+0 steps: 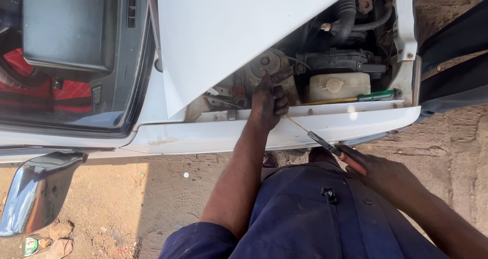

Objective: The person strips wire insulation using pliers, wraps tape around the exposed wire, and connects the wire to a component inside the engine bay.

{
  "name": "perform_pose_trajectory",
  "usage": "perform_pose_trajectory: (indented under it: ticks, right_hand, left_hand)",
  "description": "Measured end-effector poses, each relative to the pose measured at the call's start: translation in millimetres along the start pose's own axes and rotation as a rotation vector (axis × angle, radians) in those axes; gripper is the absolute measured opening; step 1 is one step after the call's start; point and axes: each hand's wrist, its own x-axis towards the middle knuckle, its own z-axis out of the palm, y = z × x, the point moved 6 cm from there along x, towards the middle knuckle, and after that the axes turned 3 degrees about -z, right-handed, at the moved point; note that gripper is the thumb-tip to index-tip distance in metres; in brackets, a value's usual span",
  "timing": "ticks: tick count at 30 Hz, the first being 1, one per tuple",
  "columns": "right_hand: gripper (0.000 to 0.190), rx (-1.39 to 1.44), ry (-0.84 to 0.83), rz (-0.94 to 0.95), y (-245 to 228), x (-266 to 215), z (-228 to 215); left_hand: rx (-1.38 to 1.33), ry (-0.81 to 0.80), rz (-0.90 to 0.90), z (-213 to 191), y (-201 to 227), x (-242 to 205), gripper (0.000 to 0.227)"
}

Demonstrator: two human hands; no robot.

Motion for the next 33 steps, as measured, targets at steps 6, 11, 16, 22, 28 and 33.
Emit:
perform_pose_trajectory:
  ticks: [6,11,16,22,28,33]
  right_hand:
    - [0.063,0.104,0.1,0.007,0.0,-1.5,11.2]
    - [0.064,0.212,-0.076,0.172,7.8,-5.6,13.3]
    - [0.065,0.25,-0.054,0.213,4.6,-10.5,10.0]
    - [0.067,0.383,-0.09,0.206,4.0,-8.6,27.3]
    - [0.066,0.595,-0.024,0.338,40.3,-17.6,36.3]
    - [0.063,0.288,0.312,0.217,85.9,13.7,-13.3]
  left_hand:
    - [0.034,0.122,-0.05,-10.2,1.4,2.0,0.065]
    - [0.036,0.077,-0.007,-22.3,-3.4,-1.6,0.043]
    - [0.473,0.015,-0.026,-18.7,-35.0,-31.9,0.042]
    - [0.388,0.118,-0.036,-9.1,-47.4,-44.3,0.063]
    - [0.28,0.114,-0.113,-12.1,-42.0,-71.9,0.052]
    - [0.252,0.22,-0.143,-17.3,-44.8,-89.7,0.056]
